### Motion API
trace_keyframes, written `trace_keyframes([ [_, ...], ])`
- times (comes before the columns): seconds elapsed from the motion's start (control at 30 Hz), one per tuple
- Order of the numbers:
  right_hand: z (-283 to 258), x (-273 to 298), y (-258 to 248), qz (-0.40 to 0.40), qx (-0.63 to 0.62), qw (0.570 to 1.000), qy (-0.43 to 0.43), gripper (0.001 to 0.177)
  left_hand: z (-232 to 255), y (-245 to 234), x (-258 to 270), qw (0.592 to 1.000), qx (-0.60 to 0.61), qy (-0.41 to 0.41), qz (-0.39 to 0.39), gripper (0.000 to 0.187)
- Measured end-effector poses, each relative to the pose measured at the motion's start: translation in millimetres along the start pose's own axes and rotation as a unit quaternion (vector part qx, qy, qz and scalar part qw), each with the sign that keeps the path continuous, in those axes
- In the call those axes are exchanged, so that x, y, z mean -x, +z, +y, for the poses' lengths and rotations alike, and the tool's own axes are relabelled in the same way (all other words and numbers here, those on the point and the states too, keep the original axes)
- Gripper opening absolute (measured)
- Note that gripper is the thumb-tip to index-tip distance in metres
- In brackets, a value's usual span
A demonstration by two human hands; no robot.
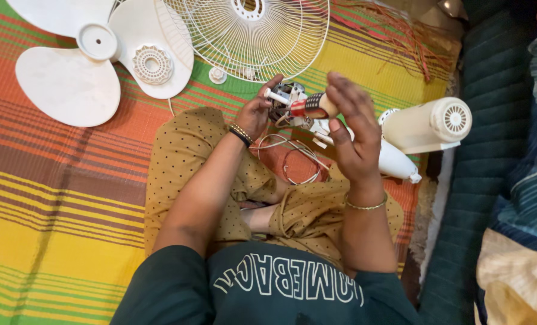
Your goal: The person sits on a mat and repairs a disassembled electric fan motor. They use a screwdriver to tighten screws on the motor housing and manipulate internal wires and components. The fan blades, cage, and stand are laid out nearby.
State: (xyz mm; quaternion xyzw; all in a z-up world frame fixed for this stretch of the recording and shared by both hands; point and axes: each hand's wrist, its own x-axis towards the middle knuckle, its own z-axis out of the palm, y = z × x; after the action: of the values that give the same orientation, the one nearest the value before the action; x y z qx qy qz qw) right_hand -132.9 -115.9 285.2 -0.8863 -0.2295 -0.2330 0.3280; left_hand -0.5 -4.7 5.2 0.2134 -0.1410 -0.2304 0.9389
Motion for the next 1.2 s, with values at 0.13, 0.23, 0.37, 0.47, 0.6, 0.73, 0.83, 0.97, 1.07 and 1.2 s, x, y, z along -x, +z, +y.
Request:
trace_keyframes([
  [0.13,-15.7,-16.8,6.7,0.061,0.097,0.988,0.105,0.043,-2.8,-2.6,1.4,1.0,0.016,-0.012,0.004,0.083],
  [0.23,-20.5,-33.0,6.3,0.014,0.133,0.972,0.195,0.031,-3.1,-0.8,-0.8,1.0,0.004,0.003,0.011,0.083],
  [0.37,-25.0,-53.0,-1.9,-0.086,0.185,0.979,0.022,0.026,-5.2,0.5,-2.1,0.999,0.039,-0.011,0.016,0.084],
  [0.47,-27.7,-65.9,-0.7,-0.1,0.172,0.976,-0.086,0.02,-9.2,-0.3,-6.3,0.998,0.055,-0.005,0.014,0.084],
  [0.6,-21.6,-82.4,10.3,-0.129,0.157,0.976,0.085,0.04,-13.5,-4.4,-5.2,0.999,0.029,0.031,-0.004,0.083],
  [0.73,-0.8,-102.2,10.4,-0.223,0.386,0.881,0.155,0.036,-15.7,-2.7,-4.8,0.999,0.022,0.022,0.01,0.084],
  [0.83,9.5,-111.3,2.5,-0.296,0.318,0.901,0.017,0.022,-15.1,-1.4,-4.3,0.999,0.033,0.013,0.012,0.086],
  [0.97,12.7,-120.9,-2.8,-0.392,0.224,0.892,-0.037,0.025,-15.4,-1.1,-5.0,0.999,0.029,0.018,0.002,0.086],
  [1.07,2.6,-118.2,2.2,-0.341,0.228,0.911,0.047,0.03,-14.3,-0.8,-5.1,1.0,0.017,0.014,0.004,0.086],
  [1.2,-13.7,-112.0,10.9,-0.322,0.422,0.812,0.242,0.045,-11.9,0.3,-2.9,0.999,-0.012,0.031,0.0,0.083],
])
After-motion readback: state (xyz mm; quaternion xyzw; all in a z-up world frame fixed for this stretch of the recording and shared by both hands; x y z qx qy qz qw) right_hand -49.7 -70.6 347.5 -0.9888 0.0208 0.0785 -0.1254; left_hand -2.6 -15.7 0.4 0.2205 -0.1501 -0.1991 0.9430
